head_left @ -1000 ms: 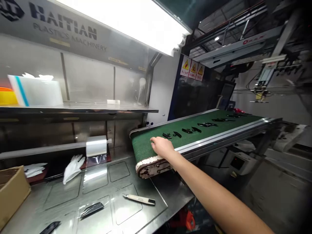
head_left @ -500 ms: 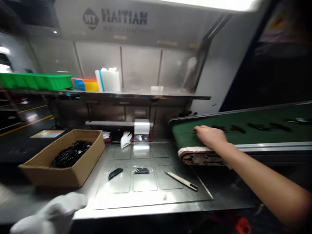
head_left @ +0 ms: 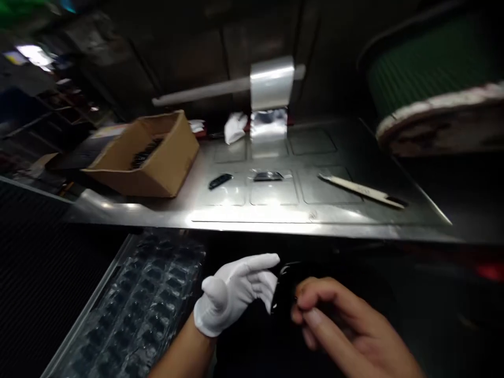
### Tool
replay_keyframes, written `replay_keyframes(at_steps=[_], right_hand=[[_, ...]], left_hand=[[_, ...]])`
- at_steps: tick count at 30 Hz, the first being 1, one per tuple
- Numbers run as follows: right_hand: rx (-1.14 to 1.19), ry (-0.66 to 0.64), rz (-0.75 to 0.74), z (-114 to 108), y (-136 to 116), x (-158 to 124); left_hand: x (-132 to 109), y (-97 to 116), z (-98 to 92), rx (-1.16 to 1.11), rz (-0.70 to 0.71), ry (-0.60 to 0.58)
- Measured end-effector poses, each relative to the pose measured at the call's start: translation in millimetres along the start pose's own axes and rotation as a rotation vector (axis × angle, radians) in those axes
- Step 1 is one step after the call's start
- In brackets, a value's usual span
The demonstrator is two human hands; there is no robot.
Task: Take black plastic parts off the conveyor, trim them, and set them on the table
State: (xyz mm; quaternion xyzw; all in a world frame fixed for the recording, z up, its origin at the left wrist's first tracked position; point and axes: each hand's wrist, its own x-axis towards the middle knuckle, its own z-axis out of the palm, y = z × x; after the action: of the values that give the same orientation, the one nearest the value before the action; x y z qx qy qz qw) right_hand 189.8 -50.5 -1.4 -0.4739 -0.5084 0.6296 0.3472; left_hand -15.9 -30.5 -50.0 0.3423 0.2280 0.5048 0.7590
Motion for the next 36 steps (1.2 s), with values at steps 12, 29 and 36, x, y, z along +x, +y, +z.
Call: replay_keyframes(at_steps=[12, 29, 36], right_hand=[[0.185, -0.044, 0.104, -39, 28, -24], [0.191, -0.055, 0.079, -42, 32, -12], [0.286, -0.159, 0.136, -46, 35, -8]], left_hand=[[-15, -65, 25.1, -0.123, -0.424, -0.106], [-16, -68, 31.0, -0.193, -0.3, -0.162], [-14, -65, 24.4, -0.188, -0.284, -0.198]])
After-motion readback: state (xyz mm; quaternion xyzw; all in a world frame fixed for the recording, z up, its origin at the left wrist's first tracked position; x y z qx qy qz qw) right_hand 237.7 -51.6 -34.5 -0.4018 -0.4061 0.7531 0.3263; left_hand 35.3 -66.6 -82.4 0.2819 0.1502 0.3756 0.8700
